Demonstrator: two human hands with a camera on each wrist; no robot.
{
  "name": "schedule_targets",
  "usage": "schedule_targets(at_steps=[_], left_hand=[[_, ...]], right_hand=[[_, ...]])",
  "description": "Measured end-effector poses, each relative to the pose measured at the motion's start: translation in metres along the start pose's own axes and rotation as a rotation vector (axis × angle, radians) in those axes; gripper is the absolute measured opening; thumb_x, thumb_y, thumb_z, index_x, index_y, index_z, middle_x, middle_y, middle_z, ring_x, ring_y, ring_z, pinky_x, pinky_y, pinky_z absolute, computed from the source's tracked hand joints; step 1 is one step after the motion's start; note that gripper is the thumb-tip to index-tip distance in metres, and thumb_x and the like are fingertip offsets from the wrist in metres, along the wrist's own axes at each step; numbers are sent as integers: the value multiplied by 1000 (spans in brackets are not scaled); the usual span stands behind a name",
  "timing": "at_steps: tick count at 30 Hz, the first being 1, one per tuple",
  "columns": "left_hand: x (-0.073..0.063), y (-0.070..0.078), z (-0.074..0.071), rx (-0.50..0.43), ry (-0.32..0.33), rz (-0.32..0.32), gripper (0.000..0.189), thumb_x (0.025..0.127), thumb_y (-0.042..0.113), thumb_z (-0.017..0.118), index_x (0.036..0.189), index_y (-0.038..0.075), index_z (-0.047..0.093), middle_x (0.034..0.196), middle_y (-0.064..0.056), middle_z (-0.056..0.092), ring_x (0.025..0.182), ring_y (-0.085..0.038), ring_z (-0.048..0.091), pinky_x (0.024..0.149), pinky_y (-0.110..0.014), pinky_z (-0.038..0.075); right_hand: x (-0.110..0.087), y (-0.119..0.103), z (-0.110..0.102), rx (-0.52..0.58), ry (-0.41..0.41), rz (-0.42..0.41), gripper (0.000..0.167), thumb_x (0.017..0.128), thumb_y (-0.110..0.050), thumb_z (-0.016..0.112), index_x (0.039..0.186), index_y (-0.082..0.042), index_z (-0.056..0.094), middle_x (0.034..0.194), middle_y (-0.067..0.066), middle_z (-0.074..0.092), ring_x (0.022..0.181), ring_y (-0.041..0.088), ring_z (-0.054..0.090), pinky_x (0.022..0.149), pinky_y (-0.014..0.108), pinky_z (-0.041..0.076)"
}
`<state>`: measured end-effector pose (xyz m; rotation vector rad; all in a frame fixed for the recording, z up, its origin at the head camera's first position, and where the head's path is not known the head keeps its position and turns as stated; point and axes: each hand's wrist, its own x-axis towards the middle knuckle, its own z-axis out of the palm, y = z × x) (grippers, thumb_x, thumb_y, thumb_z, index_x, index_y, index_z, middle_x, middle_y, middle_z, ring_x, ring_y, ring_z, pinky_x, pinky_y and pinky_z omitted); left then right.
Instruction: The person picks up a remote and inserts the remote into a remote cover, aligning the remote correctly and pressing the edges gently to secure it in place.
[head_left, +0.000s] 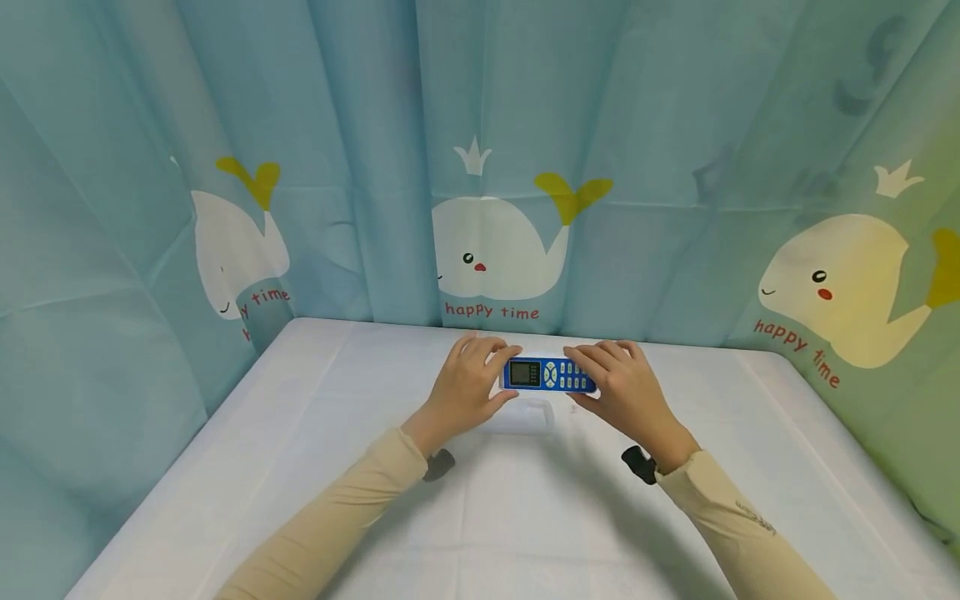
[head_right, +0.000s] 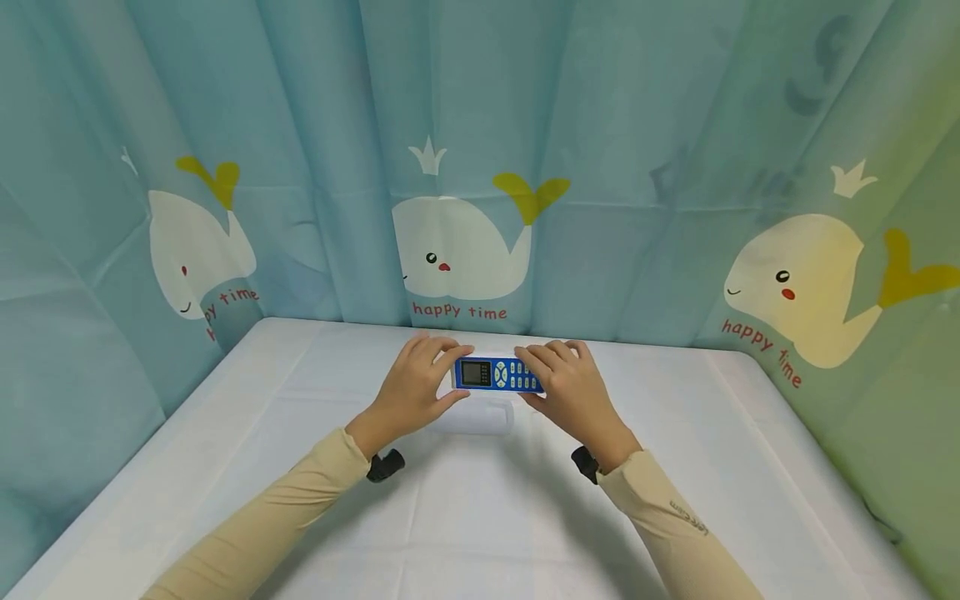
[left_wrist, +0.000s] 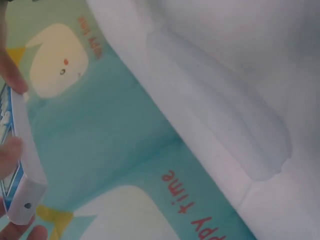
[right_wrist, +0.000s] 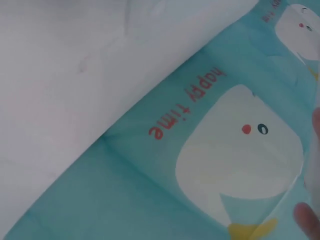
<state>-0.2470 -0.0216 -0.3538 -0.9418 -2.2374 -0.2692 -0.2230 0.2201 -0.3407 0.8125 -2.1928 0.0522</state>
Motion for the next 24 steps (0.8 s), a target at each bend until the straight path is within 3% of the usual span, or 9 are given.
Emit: schedule_targets(at_steps=[3, 7, 10, 13, 18, 21, 24], left_hand=[[-1, 1, -1, -59, -29, -38, 43, 79, 35, 73, 114, 11, 62, 104, -3, 65, 100, -18, 61, 103, -41, 40], [0, 1, -2, -125, -33, -56, 32, 78, 32, 74, 100, 11, 64, 93, 0, 69, 86, -14, 64, 99, -37, 44], [-1, 2, -1, -98, 22, -6, 27, 74, 29, 78, 88, 13, 62, 83, 3, 68, 76, -10, 63, 93, -33, 47], [-3, 3, 3, -14, 106, 78, 25, 70, 24, 81, 81, 15, 61, 75, 5, 66, 71, -8, 61, 89, -31, 49], [-5, 3, 7, 62, 226, 161, 22, 67, 18, 82, 76, 16, 62, 73, 5, 65, 71, -9, 61, 87, -32, 50], [-4, 4, 7, 70, 272, 166, 21, 67, 12, 80, 75, 15, 61, 72, 5, 63, 70, -10, 61, 85, -31, 50], [-3, 5, 5, 50, 242, 139, 21, 68, 11, 78, 78, 15, 60, 75, 4, 62, 73, -12, 61, 85, -31, 50]], right_hand=[[-2, 0, 0, -5, 49, -41, 66, 51, -22, 92, 110, -7, 67, 100, 9, 71, 87, 27, 62, 79, 46, 48], [-2, -1, 1, 28, 71, -84, 59, 53, -14, 91, 107, -4, 67, 100, 10, 70, 87, 27, 63, 79, 43, 48], [-2, -3, 3, 61, 19, -100, 50, 56, -10, 88, 100, -4, 66, 94, 8, 69, 85, 24, 63, 76, 38, 48], [-4, -6, 4, 102, -85, -78, 42, 60, -7, 85, 98, -5, 66, 90, 4, 68, 82, 21, 63, 73, 35, 49], [-8, -10, 3, 181, -249, 8, 42, 68, -7, 81, 107, -7, 65, 93, 3, 68, 77, 18, 62, 72, 34, 52], [-10, -10, 3, 181, -263, 18, 46, 69, -7, 81, 111, -6, 62, 93, 4, 67, 75, 18, 62, 72, 34, 52], [-9, -9, 3, 123, -206, -12, 51, 66, -5, 82, 112, -4, 60, 95, 6, 66, 80, 22, 62, 73, 36, 52]])
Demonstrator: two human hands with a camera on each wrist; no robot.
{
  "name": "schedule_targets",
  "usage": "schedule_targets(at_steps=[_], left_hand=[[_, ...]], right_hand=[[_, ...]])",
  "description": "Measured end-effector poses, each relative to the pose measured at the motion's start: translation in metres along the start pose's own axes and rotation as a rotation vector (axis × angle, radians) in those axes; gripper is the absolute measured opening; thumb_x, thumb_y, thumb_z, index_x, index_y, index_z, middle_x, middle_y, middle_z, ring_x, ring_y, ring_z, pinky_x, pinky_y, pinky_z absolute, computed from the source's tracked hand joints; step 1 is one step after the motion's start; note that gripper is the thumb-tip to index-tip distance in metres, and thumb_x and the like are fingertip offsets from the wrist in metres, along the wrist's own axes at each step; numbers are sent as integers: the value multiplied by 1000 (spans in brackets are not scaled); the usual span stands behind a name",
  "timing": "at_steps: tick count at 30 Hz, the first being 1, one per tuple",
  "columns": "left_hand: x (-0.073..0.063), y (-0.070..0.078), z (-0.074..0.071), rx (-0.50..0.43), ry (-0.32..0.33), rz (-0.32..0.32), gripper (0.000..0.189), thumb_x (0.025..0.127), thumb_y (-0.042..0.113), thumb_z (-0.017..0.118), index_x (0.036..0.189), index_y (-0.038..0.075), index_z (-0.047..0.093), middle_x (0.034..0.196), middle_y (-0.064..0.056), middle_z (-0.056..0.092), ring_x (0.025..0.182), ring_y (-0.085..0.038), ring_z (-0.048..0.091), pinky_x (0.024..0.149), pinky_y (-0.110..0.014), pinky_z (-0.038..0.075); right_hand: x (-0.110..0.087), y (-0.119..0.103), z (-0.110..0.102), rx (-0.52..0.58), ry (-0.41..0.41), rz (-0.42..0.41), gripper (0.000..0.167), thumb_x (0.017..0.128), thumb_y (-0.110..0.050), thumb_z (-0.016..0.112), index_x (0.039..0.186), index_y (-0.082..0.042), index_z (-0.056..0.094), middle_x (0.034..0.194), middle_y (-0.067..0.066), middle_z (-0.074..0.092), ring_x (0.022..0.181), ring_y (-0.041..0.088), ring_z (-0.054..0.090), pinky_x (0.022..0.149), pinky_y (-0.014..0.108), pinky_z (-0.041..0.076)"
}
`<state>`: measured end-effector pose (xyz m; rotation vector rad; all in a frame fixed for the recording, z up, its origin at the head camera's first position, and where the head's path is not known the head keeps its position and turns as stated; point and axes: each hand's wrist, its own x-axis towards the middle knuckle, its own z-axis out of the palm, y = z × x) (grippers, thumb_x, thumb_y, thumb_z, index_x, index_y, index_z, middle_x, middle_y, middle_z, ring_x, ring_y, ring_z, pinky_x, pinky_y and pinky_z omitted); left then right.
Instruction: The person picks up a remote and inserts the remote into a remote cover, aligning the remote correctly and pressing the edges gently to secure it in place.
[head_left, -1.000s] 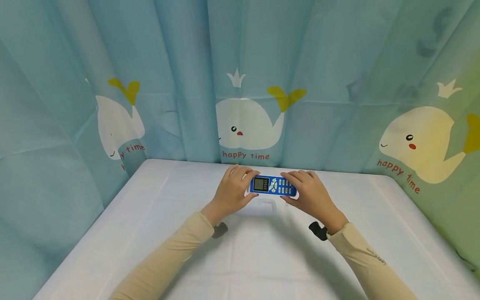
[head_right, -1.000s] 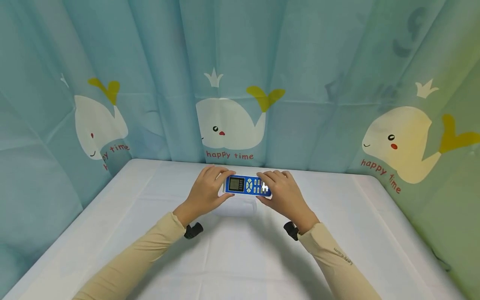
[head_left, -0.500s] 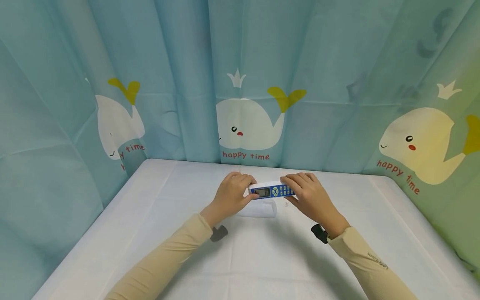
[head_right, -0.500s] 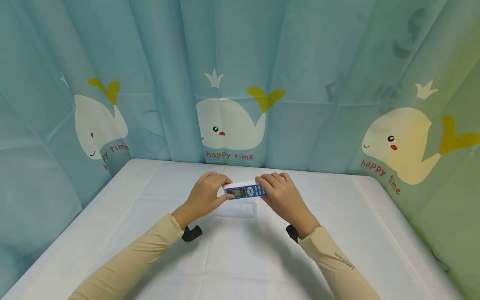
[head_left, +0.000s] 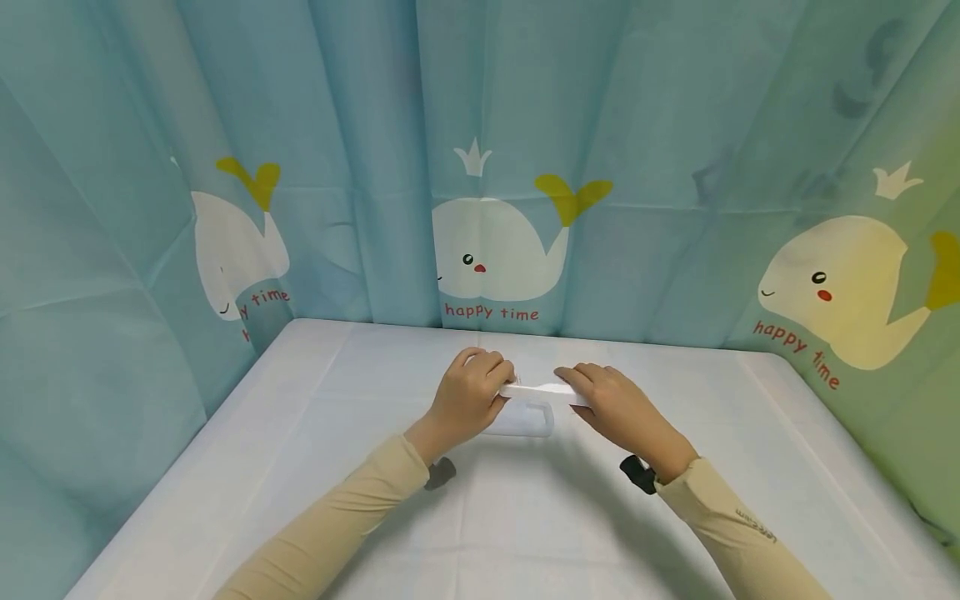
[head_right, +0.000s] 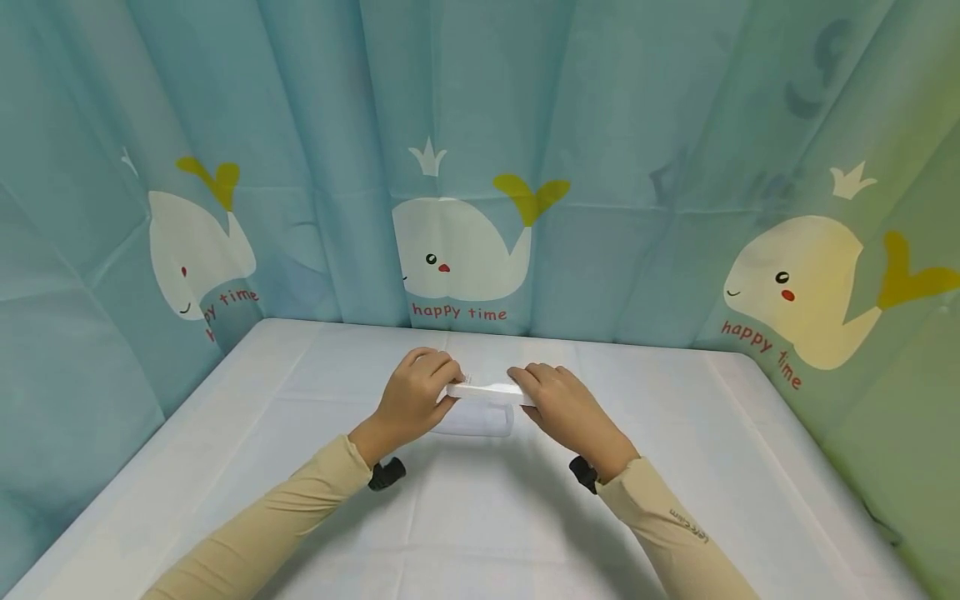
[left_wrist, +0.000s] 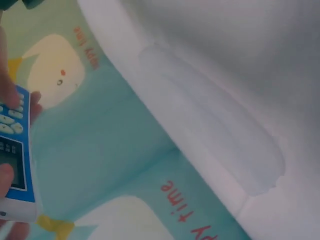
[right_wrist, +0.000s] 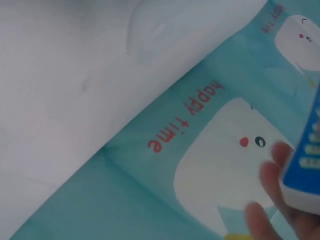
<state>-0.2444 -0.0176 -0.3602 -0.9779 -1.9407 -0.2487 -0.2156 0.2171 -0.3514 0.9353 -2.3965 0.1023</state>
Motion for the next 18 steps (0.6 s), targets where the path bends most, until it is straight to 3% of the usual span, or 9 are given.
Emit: schedule_targets(at_steps=[8, 13, 18], left_hand=[[5, 1, -9, -139, -353, -132, 52, 77, 47, 72, 115, 13, 61, 104, 1, 66, 95, -14, 61, 96, -34, 42], [5, 1, -11, -206, -424, -156, 52, 77, 49, 71, 113, 12, 61, 105, 2, 67, 95, -13, 61, 98, -36, 41], [5, 3, -11, -195, -421, -127, 53, 77, 49, 71, 114, 12, 61, 106, 2, 67, 96, -13, 60, 99, -37, 41]], right_hand=[[0, 6, 3, -100, 175, -69, 58, 61, 0, 84, 113, -1, 58, 95, 11, 62, 87, 26, 60, 73, 40, 51], [-1, 9, 6, -127, 198, -107, 58, 62, 2, 82, 115, -2, 57, 95, 10, 60, 86, 26, 58, 75, 40, 50], [-3, 10, 7, -153, 201, -99, 60, 60, 2, 83, 114, -2, 58, 96, 11, 58, 88, 28, 56, 76, 40, 47]])
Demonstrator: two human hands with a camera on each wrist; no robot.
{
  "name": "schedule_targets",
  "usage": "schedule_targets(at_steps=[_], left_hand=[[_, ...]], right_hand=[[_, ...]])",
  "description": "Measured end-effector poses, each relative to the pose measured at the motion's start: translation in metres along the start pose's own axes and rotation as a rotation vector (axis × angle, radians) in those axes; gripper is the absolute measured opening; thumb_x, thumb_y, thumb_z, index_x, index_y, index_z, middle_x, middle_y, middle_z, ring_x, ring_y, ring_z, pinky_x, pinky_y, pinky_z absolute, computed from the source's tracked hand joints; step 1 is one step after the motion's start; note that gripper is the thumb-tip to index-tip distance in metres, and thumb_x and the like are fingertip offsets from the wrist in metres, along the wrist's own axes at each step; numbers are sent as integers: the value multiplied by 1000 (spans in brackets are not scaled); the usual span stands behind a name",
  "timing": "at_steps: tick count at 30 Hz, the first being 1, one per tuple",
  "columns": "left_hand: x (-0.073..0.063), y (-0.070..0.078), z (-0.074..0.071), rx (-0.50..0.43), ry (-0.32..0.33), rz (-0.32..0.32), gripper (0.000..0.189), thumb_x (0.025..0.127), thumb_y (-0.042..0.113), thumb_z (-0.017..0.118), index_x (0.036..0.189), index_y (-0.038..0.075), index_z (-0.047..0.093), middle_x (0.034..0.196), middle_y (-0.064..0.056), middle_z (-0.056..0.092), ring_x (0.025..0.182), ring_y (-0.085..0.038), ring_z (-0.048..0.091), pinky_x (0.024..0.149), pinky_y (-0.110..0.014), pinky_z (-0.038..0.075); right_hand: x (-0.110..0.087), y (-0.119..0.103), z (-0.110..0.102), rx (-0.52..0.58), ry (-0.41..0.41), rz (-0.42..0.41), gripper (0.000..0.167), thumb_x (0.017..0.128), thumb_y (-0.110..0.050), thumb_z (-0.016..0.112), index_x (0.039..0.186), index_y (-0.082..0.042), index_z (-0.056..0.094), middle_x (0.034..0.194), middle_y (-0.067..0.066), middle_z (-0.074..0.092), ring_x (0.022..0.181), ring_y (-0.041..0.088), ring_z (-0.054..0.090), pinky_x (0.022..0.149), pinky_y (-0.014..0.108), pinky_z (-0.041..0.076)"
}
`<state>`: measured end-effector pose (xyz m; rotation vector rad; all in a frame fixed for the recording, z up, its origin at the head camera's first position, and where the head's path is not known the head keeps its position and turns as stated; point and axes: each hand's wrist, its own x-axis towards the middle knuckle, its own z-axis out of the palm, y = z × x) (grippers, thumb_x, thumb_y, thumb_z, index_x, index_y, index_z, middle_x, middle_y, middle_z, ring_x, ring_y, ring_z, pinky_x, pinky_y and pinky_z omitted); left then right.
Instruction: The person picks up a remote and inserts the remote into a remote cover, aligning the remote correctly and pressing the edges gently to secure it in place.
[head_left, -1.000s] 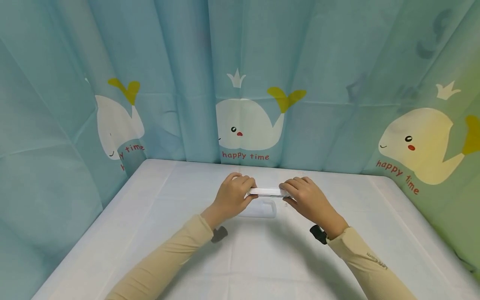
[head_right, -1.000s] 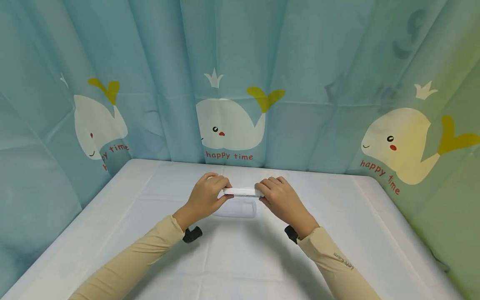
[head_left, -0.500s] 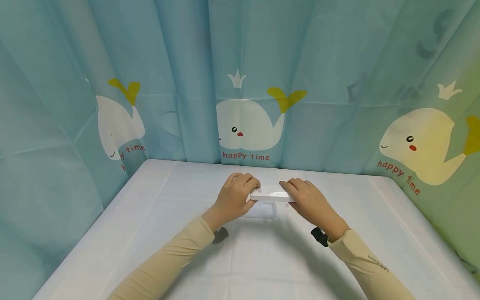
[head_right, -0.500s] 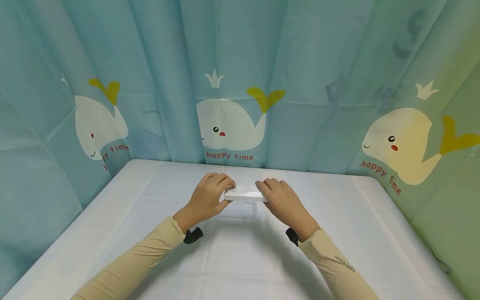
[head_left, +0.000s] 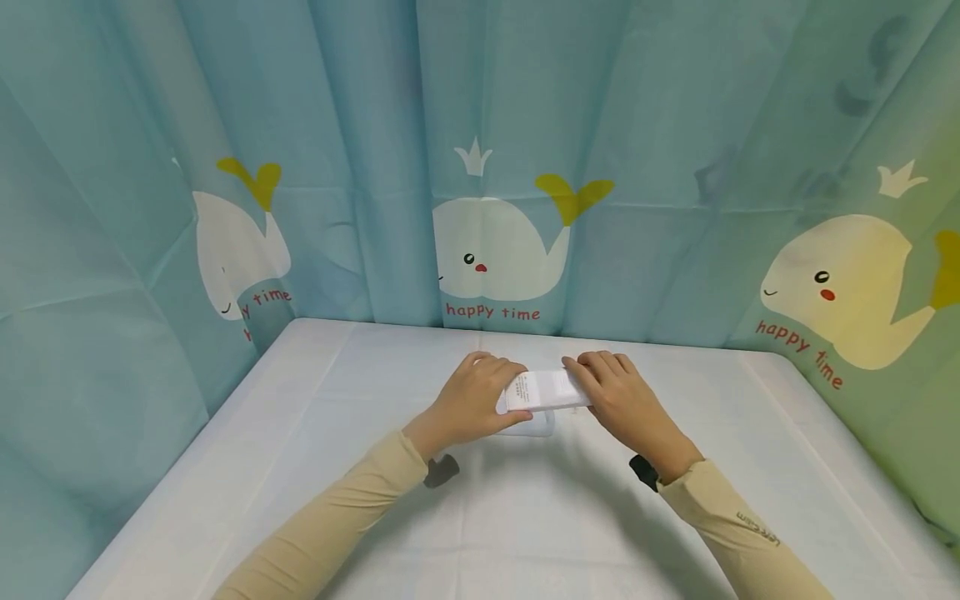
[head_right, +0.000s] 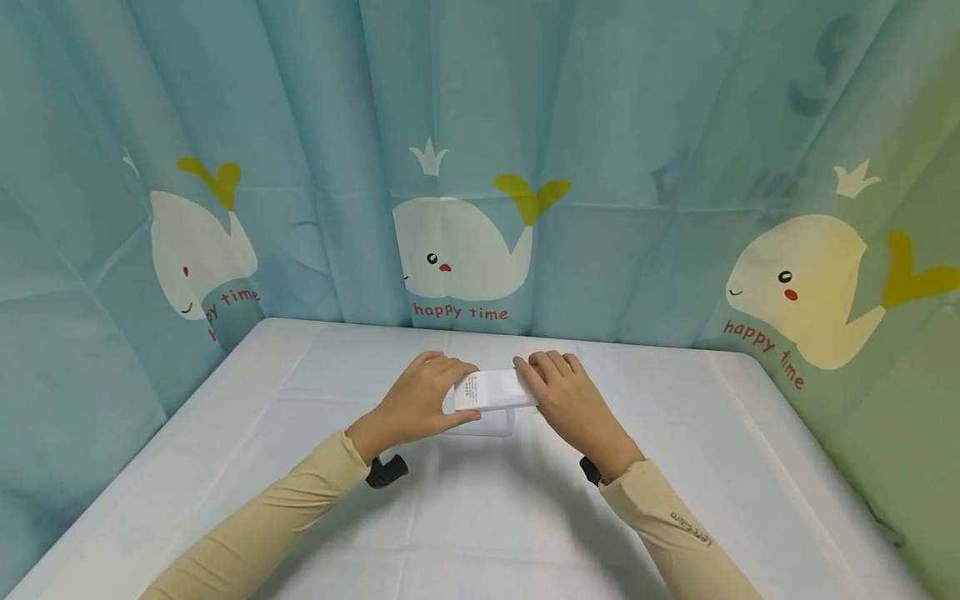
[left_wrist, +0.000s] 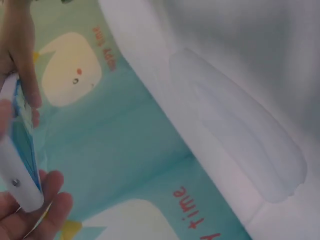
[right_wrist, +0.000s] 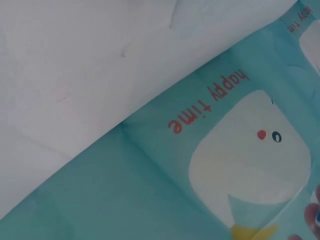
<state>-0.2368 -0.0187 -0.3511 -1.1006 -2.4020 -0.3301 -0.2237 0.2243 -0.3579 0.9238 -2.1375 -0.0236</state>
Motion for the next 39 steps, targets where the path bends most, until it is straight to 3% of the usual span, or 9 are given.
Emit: schedule_targets(at_steps=[8, 11, 15, 20, 28, 33, 39], left_hand=[[-1, 0, 10, 164, 186, 93, 56, 73, 45, 76, 115, 13, 61, 108, 3, 67, 101, -13, 62, 100, -41, 41], [-1, 0, 15, 160, 218, 106, 56, 72, 44, 77, 116, 14, 61, 107, 3, 67, 99, -13, 61, 101, -41, 40], [1, -2, 21, 166, 210, 126, 58, 72, 44, 77, 119, 15, 60, 107, 3, 66, 100, -13, 61, 101, -41, 41], [5, -12, 30, 224, 82, 146, 58, 75, 45, 74, 124, 17, 57, 109, 4, 65, 105, -12, 59, 103, -41, 39], [14, -31, 49, 219, -187, 77, 30, 86, 33, 67, 112, 19, 63, 104, 3, 64, 103, -15, 58, 105, -41, 37], [31, -30, 66, 188, -325, 40, 22, 89, 32, 63, 107, 19, 66, 102, 4, 67, 102, -16, 59, 105, -41, 36], [50, -28, 82, 197, -434, 47, 21, 87, 35, 64, 102, 22, 68, 102, 6, 69, 100, -15, 62, 105, -42, 36]], right_hand=[[-2, -1, -3, 53, -78, 45, 69, 59, -29, 88, 116, -4, 57, 98, 10, 55, 88, 25, 53, 77, 42, 47], [-4, -1, -4, 60, -60, 44, 67, 59, -27, 88, 114, -4, 58, 98, 12, 55, 83, 25, 53, 73, 41, 48], [-8, -1, -4, 37, -20, 41, 63, 56, -24, 89, 108, -4, 61, 96, 13, 55, 75, 25, 52, 66, 40, 48], [-18, 2, -3, -18, -6, 37, 63, 52, -24, 91, 104, -2, 62, 92, 13, 57, 80, 29, 56, 69, 41, 48], [-37, 14, 9, -107, -37, 2, 57, 49, -18, 90, 97, -1, 64, 85, 11, 55, 80, 28, 53, 68, 40, 45], [-42, 15, 21, -121, -35, -20, 49, 51, -13, 87, 94, -1, 66, 82, 10, 52, 77, 26, 50, 65, 38, 42], [-39, 8, 27, -149, -85, -27, 48, 55, -18, 88, 96, -2, 68, 85, 10, 54, 80, 26, 52, 68, 38, 42]])
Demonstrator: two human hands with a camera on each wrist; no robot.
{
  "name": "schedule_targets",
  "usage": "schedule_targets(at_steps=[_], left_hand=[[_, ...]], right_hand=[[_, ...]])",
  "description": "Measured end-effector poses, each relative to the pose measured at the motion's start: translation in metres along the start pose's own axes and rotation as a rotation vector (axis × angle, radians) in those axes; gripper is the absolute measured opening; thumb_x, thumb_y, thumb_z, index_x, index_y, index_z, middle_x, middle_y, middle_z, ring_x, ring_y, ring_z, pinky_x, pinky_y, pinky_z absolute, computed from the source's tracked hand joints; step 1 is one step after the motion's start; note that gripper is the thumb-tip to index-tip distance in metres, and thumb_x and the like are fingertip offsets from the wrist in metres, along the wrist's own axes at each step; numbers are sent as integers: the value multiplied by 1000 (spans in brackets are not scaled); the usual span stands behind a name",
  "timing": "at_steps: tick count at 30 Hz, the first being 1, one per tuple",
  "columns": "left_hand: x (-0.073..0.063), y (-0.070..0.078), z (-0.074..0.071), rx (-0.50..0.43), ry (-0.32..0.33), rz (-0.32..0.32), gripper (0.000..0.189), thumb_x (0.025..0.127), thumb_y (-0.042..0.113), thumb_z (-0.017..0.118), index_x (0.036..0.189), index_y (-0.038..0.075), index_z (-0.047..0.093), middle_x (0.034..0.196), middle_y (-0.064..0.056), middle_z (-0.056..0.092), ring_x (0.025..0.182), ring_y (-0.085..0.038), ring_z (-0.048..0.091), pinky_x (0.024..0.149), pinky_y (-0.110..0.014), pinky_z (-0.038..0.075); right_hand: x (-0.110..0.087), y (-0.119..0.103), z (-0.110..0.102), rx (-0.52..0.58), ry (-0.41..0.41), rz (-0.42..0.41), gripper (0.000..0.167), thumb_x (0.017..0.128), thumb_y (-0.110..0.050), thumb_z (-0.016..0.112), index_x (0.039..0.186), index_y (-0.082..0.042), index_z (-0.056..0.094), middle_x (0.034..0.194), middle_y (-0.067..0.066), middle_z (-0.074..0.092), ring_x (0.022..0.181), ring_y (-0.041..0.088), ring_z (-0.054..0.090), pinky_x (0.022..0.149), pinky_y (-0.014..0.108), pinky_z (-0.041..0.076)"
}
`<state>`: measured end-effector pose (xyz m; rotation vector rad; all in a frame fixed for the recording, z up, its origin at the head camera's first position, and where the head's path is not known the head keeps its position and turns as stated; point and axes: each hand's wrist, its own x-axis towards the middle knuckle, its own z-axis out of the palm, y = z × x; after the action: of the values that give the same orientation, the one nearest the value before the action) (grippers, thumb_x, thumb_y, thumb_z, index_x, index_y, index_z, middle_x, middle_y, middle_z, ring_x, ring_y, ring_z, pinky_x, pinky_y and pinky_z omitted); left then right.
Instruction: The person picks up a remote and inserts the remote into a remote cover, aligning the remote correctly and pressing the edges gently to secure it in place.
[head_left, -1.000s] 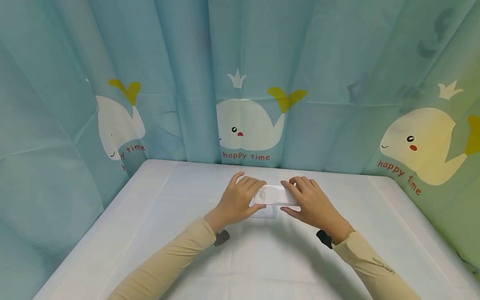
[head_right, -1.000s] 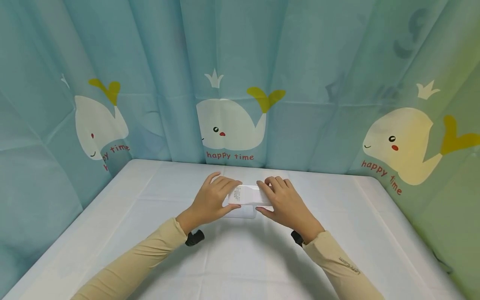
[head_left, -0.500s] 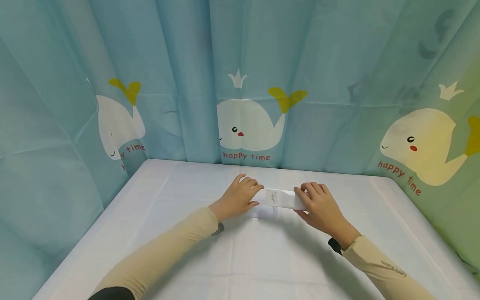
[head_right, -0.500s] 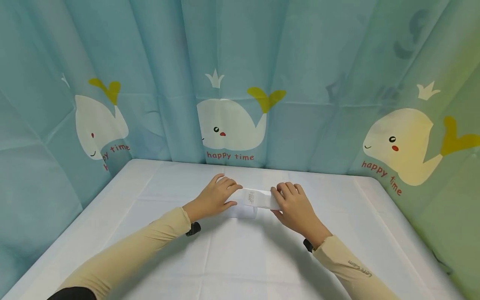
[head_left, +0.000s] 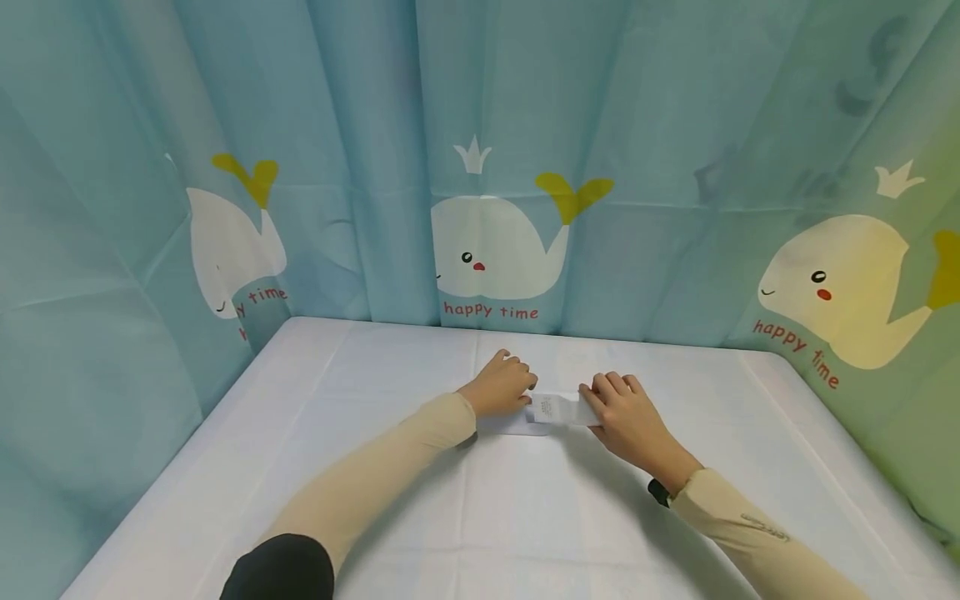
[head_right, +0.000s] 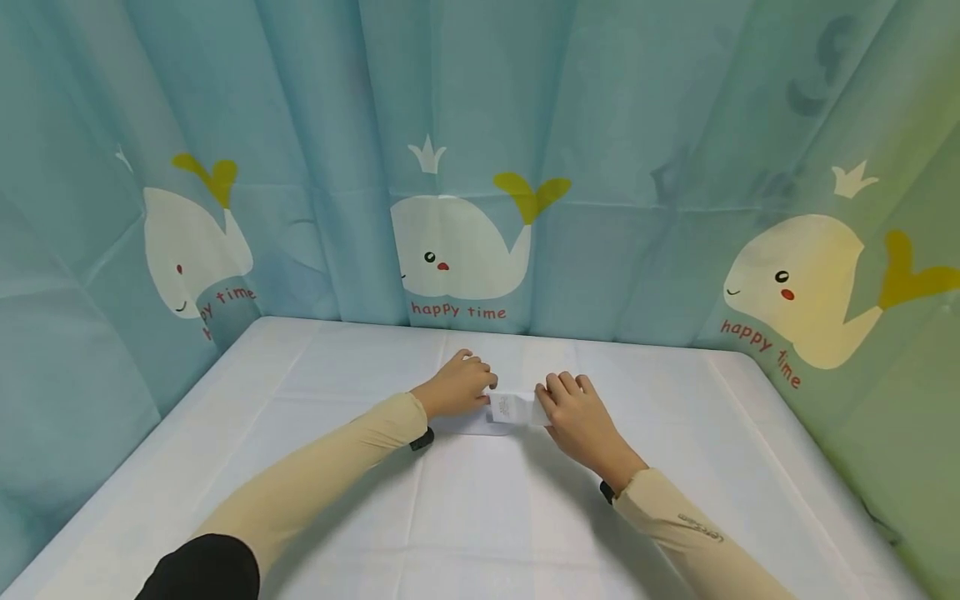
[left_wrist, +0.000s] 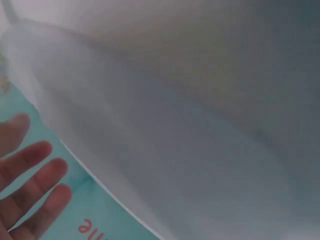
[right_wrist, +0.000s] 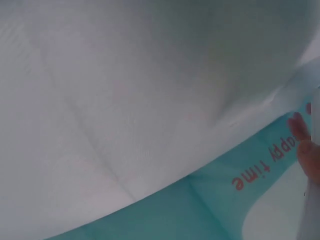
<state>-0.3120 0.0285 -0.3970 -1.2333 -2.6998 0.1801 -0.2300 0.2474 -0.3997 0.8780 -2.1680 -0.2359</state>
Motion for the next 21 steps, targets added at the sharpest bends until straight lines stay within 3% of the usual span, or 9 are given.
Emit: schedule_targets(at_steps=[5, 11, 16, 21], left_hand=[[12, 2, 6, 16, -42, 26, 19, 85, 35, 66, 98, 22, 70, 96, 8, 71, 94, -12, 64, 104, -40, 38], [18, 3, 12, -1, -46, 41, 14, 88, 22, 63, 100, 22, 71, 97, 8, 72, 93, -12, 65, 104, -41, 39], [18, 1, 13, -27, -34, 41, 12, 86, 15, 64, 94, 21, 70, 89, 9, 71, 89, -10, 65, 106, -41, 38], [17, -1, 13, -45, 19, 60, 8, 86, 14, 64, 83, 20, 69, 79, 10, 71, 81, -8, 65, 106, -41, 37]], right_hand=[[2, -3, 0, -24, -25, -14, 49, 55, -19, 88, 96, -3, 69, 88, 9, 56, 83, 26, 52, 69, 37, 42], [2, -5, 4, -53, -37, -53, 53, 52, -17, 90, 98, -3, 67, 91, 9, 55, 83, 25, 51, 68, 37, 42], [1, -5, 6, -55, -52, -73, 57, 51, -20, 91, 100, -5, 65, 92, 9, 54, 84, 25, 51, 70, 37, 42], [-2, -4, 6, -26, -65, -77, 60, 50, -22, 91, 102, -5, 65, 93, 8, 54, 85, 25, 50, 71, 37, 41]])
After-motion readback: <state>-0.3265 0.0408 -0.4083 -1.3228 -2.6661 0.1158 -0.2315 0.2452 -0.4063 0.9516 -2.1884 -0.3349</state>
